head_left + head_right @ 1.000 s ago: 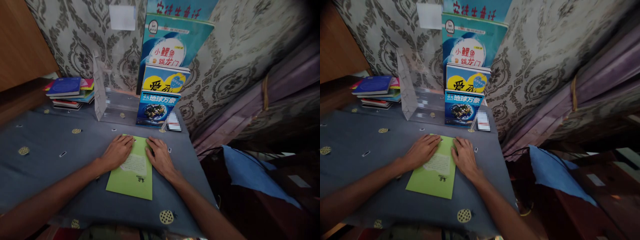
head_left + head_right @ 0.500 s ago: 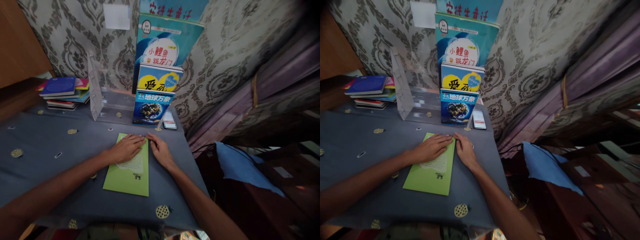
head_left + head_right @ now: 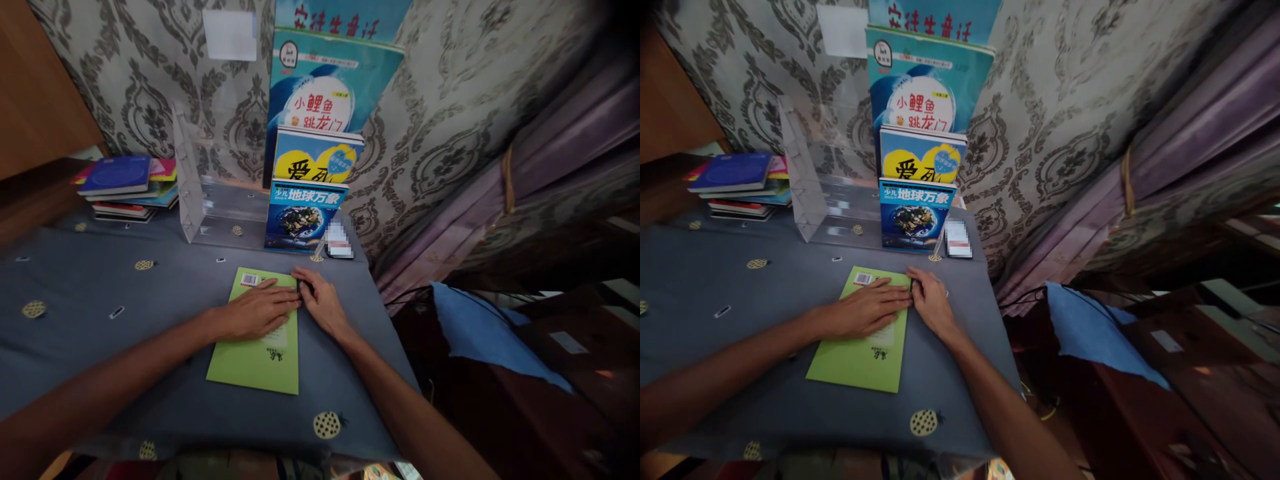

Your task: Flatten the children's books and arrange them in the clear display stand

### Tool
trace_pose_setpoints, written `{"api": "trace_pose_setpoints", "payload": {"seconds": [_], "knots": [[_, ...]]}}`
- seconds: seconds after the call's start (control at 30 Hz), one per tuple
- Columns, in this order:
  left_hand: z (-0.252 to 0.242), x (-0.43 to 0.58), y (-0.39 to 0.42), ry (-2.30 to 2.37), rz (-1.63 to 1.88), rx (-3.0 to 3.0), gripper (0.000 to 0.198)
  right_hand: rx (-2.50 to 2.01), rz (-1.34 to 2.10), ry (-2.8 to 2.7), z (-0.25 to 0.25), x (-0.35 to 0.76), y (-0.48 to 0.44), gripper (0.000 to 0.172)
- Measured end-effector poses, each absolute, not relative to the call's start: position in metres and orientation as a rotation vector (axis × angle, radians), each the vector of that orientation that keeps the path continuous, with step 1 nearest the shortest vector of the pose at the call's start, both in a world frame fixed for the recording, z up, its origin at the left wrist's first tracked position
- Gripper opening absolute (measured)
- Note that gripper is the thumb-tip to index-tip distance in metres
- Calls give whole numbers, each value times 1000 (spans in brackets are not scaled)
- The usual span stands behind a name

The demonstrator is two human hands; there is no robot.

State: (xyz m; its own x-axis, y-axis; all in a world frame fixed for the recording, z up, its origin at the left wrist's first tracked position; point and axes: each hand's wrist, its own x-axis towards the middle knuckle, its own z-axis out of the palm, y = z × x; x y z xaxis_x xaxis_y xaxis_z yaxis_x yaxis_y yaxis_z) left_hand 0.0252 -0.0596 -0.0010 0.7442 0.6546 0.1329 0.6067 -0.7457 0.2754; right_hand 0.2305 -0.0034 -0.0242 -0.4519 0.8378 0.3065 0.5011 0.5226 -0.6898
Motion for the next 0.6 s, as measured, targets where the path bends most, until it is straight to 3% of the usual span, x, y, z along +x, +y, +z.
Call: {"api": "trace_pose_setpoints", "payload": {"seconds": [0.13,0.33,0.6], "knots": [[5,26,-79,911,301,2709,48,-1058,593,-2163,-23,229,-5,41],[14,25,-121,769,278,2716,75,-1052,531,-2184,-26,229,-4,40],[15,30,-138,858,200,2793,60,-1035,504,-2204,-25,229,-5,40]]}}
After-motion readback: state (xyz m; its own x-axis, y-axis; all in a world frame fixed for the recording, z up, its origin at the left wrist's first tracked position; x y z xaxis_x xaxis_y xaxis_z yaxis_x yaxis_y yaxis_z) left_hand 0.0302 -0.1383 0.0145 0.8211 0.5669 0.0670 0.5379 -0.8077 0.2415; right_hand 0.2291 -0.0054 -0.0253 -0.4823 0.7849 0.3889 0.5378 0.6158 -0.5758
